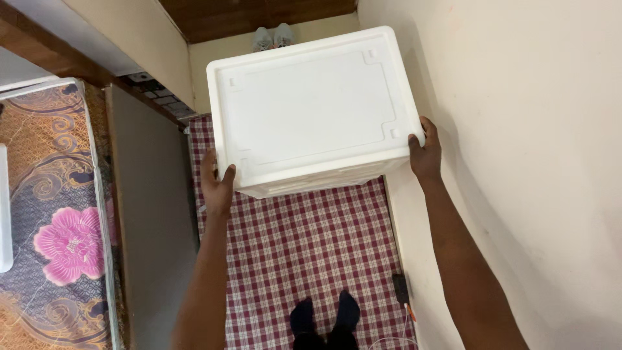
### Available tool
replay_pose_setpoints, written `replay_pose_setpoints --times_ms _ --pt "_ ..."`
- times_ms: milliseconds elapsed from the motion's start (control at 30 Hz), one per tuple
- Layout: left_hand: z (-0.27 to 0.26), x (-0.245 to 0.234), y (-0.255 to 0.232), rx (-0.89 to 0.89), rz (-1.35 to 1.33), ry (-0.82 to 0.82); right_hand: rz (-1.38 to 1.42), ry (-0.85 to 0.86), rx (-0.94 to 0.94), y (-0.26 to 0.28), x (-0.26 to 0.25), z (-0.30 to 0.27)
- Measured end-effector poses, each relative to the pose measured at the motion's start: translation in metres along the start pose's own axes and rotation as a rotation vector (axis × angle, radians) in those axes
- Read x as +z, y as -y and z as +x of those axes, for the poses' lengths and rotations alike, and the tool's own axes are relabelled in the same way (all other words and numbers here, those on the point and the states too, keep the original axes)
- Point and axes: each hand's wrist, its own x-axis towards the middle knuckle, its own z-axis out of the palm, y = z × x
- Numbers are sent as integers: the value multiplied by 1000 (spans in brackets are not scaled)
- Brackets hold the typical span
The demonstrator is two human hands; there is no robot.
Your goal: The person assembles a white plastic storage box by unfolding its sides and attaching the lid. They repeat the process with a second box, demonstrating the folding and unfolding mechanism.
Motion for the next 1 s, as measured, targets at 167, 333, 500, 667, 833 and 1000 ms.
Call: replay_pose_setpoints --times_ms 167,333,500,667,833,1000 --pt "11 8 -1 -93 13 33 179 75 270 20 -7 3" --pt "12 13 -9 -332 23 12 306 81 397 24 -8 0" --pt "1 6 -15 -227 -7 43 488 -20 359 26 1 -4" --pt "-14 -13 -11 -196 -56 45 527 -28 364 40 1 -9" --pt "-38 -41 -39 -222 -162 -3 586 13 291 79 -4 -18" --pt "-64 -85 -102 -207 -122 -42 658 30 277 137 -17 -25"
